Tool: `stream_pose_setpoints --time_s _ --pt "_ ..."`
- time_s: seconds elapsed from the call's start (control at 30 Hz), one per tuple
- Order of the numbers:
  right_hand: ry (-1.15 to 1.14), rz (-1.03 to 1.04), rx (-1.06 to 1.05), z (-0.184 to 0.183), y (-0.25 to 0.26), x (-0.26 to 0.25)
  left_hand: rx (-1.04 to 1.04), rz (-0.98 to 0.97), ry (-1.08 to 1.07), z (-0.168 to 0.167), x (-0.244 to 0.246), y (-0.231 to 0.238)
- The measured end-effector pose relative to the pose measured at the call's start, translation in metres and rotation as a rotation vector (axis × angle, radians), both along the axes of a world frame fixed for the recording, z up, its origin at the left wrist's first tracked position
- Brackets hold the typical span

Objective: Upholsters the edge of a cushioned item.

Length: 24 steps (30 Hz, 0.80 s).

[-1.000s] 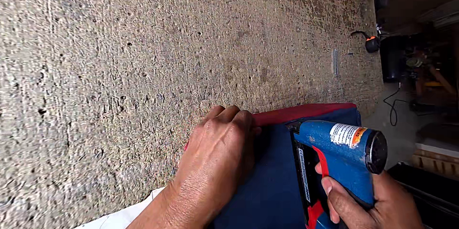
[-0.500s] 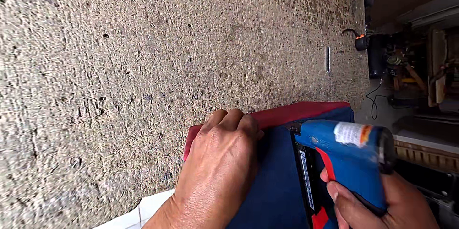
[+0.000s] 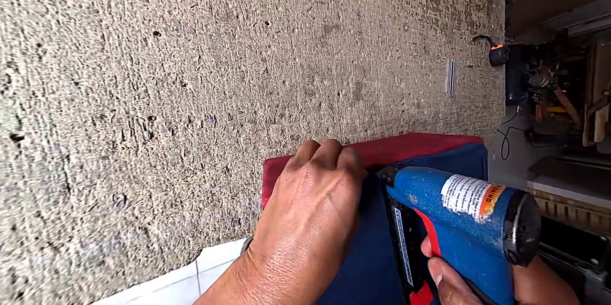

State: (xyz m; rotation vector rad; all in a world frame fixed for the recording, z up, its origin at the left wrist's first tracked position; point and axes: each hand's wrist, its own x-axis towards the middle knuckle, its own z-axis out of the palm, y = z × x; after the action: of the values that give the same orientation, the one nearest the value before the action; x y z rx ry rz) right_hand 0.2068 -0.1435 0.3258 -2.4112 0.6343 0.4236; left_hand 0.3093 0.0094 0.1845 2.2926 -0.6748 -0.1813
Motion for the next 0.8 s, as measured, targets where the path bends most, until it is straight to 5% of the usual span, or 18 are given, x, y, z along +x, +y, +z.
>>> stream_pose_setpoints --time_s 0.4,0.63,0.8 --pt "-0.027 -0.005 0.105 -0.004 0.010 -0.010 -0.021 0.037 -0.052 0.000 -0.003 0.015" --pt "-0.042 -0.002 0.105 -0.006 0.011 -0.013 -0.521 0.157 0.372 -0.035 -0.024 0.051" --pt "-0.034 0.015 0.106 -0.004 0.017 -0.011 -0.583 0.188 0.402 -0.036 -0.024 0.049"
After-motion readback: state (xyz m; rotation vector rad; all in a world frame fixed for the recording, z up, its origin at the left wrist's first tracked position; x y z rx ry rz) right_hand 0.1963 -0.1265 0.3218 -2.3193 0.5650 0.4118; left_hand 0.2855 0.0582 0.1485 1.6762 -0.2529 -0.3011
